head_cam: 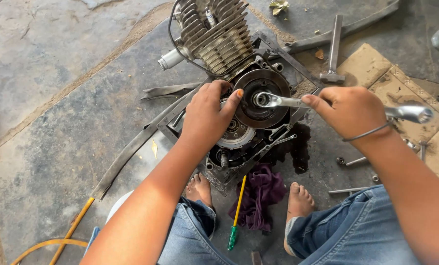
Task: The person is repairing a motorcycle engine by loosening and tightening various bolts with a wrench.
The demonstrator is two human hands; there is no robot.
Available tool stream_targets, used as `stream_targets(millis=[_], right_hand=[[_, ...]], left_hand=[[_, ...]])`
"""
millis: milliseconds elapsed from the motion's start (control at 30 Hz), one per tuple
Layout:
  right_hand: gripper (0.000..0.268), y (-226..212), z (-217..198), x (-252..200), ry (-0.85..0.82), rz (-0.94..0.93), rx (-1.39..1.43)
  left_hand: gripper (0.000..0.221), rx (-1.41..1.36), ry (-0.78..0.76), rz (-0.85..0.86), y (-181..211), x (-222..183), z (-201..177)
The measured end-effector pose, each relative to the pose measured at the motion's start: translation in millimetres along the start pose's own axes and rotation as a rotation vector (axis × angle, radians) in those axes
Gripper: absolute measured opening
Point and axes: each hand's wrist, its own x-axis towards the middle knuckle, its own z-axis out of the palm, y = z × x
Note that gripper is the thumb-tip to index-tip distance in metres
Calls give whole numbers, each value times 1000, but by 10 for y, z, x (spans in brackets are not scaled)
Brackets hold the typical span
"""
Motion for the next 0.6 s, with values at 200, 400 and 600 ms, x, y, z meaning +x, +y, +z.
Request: stream_targets(millis=[200,400,600], right_hand=[[58,70,55,198,67,-88,15],[57,34,384,-7,-50,-60,-83],[20,-1061,874,-720,-674,604,1635]], left_hand=[[44,-7,8,9,20,-24,-23],[45,1,-3,-3,9,-80,-39],[44,12,27,-4,-50,27,57]])
